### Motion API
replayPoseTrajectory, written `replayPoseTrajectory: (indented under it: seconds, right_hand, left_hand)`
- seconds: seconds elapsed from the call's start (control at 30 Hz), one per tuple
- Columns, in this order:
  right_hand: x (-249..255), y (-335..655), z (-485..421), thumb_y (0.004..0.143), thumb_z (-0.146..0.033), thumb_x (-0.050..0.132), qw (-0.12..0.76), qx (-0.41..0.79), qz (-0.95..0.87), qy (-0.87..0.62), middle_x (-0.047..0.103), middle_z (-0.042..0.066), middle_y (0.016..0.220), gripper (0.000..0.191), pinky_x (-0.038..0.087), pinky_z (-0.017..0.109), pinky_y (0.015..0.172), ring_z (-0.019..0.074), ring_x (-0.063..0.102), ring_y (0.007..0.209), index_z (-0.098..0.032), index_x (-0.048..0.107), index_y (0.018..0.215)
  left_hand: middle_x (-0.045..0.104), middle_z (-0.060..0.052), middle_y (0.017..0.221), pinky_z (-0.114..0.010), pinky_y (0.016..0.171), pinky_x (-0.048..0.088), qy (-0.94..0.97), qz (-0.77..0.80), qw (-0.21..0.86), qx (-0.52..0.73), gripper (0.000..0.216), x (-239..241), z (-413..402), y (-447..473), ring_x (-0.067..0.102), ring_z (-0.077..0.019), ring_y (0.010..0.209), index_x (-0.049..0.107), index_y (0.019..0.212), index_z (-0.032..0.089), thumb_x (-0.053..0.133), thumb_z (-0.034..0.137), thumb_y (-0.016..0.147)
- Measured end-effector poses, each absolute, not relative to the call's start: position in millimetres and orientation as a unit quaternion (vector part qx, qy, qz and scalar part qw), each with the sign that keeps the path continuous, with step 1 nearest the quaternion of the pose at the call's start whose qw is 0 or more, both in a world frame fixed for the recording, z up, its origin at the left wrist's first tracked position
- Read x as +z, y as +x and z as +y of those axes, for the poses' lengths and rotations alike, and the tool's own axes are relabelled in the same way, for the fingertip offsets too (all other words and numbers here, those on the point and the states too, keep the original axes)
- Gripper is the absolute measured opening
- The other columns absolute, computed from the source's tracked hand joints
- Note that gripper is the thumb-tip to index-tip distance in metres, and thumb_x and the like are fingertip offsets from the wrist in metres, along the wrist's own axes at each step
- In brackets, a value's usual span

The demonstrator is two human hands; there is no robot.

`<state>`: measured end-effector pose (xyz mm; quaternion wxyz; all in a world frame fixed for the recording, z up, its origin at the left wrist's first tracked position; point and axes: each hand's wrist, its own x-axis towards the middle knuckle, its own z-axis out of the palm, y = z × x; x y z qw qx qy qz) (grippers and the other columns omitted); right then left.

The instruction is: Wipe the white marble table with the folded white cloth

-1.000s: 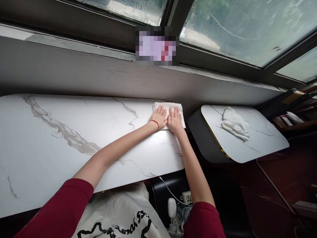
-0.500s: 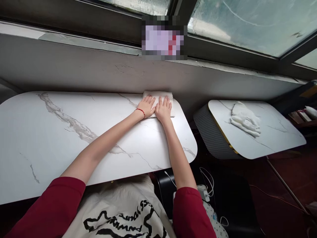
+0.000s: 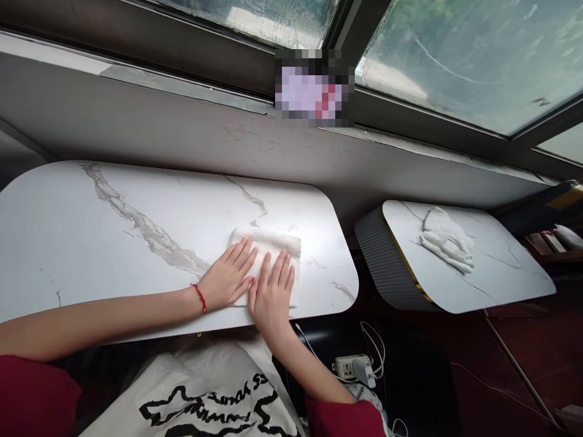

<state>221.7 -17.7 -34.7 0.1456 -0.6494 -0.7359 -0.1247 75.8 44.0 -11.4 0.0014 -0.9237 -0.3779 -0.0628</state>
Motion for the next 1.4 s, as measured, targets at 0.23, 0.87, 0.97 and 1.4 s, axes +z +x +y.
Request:
replayPoseTrajectory:
  seconds: [0.23, 0.87, 0.97, 1.4]
  right_hand:
    - [-35.5, 214.4, -21.1, 0.1, -0.022, 0.036, 0.136, -0.095, -0.749, -0.641, 0.014, 0.033, 0.164, 0.072, 0.031, 0.066, 0.114, 0.0477, 0.015, 0.153, -0.005, 0.008, 0.163]
    - [-9.4, 158.0, 200.7, 0.106, -0.037, 0.033, 0.07, -0.093, -0.842, -0.528, 0.049, 0.023, 0.146, 0.052, 0.037, 0.051, 0.099, 0.036, 0.05, 0.121, -0.024, 0.045, 0.154]
    - [-16.0, 148.4, 209.3, 0.105, -0.031, 0.033, 0.106, -0.087, -0.833, -0.535, 0.05, 0.02, 0.147, 0.051, 0.035, 0.05, 0.103, 0.0352, 0.049, 0.126, -0.023, 0.048, 0.153]
    - [-28.0, 158.1, 233.9, 0.101, -0.027, 0.026, 0.144, 0.001, -0.905, -0.399, 0.033, 0.015, 0.165, 0.06, 0.021, 0.045, 0.125, 0.024, 0.028, 0.153, -0.006, 0.035, 0.157]
  left_hand:
    - [0.04, -0.028, 0.157, -0.05, 0.123, 0.028, -0.931, -0.363, 0.009, -0.044, 0.063, -8.5, 38.9, 68.5, 0.031, -0.0416, 0.15, 0.039, 0.151, -0.005, 0.037, 0.034, 0.102]
    - [0.037, -0.021, 0.161, -0.048, 0.126, 0.023, -0.871, -0.475, -0.022, -0.123, 0.059, -15.7, 208.0, -33.1, 0.031, -0.0321, 0.152, 0.043, 0.149, 0.006, 0.04, 0.038, 0.1]
    - [0.033, -0.02, 0.163, -0.047, 0.126, 0.021, -0.863, -0.489, -0.042, -0.122, 0.06, -14.7, 216.0, -43.1, 0.025, -0.0322, 0.155, 0.04, 0.151, 0.006, 0.039, 0.038, 0.1]
    - [0.03, -0.023, 0.164, -0.051, 0.128, 0.015, -0.839, -0.519, -0.06, -0.155, 0.072, -22.6, 214.8, -32.9, 0.019, -0.0352, 0.156, 0.033, 0.153, -0.001, 0.037, 0.048, 0.101]
